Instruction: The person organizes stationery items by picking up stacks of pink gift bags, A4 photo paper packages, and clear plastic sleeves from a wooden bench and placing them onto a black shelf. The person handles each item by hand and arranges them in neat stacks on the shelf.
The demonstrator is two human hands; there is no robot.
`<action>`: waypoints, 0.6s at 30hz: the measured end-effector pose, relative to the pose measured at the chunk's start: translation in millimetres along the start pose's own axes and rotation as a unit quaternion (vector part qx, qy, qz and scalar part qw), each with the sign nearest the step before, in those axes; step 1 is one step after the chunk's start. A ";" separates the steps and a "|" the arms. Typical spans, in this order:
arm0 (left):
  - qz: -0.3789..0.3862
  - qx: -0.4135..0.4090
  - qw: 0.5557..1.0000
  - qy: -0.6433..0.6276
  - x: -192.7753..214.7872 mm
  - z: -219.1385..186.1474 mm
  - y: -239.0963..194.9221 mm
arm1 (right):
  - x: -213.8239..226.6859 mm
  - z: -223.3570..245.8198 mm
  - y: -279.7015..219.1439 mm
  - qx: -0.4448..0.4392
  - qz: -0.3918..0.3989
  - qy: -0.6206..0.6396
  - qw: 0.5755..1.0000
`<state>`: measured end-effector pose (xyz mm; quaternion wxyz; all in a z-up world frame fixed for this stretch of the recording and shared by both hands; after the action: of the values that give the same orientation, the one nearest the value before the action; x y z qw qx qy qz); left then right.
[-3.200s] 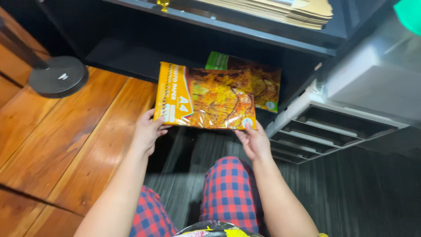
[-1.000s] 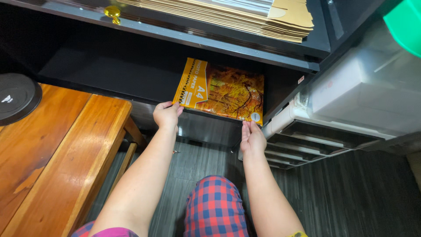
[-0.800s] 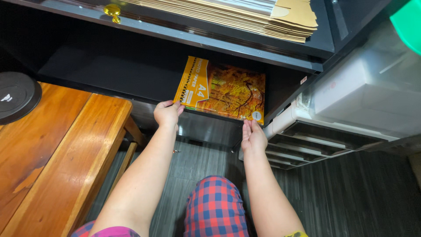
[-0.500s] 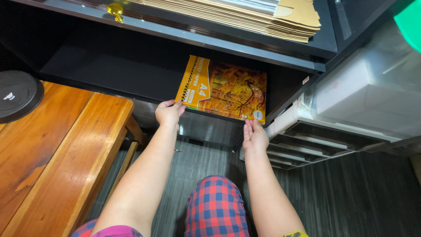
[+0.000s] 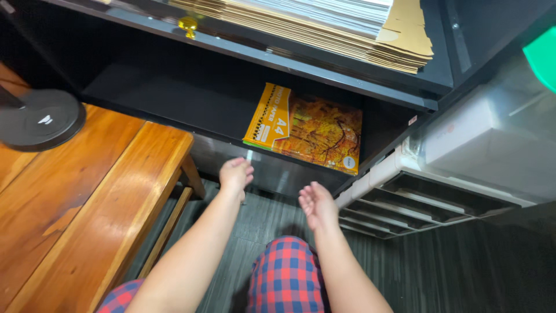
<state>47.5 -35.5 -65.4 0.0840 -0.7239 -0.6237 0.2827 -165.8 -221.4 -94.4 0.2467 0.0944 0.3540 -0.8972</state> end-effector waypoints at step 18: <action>0.098 -0.031 0.985 0.138 184.5 -11.9 -104.8 | -98.7 -66.0 -93.9 0.018 0.241 -0.320 0.916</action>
<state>-24.6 164.4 -62.1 0.1183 -0.8160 -0.5405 0.1673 -129.0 -80.4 -53.4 0.5537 -0.1103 0.2062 -0.7992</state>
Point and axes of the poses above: each hand's wrist, its own y-axis towards the middle knuckle, its own x-axis out of the back of the hand, z = x × y, the point moved 6 cm from there along y, towards the middle knuckle, and after that the axes turned 9 degrees about -y, right-handed, at the moved point
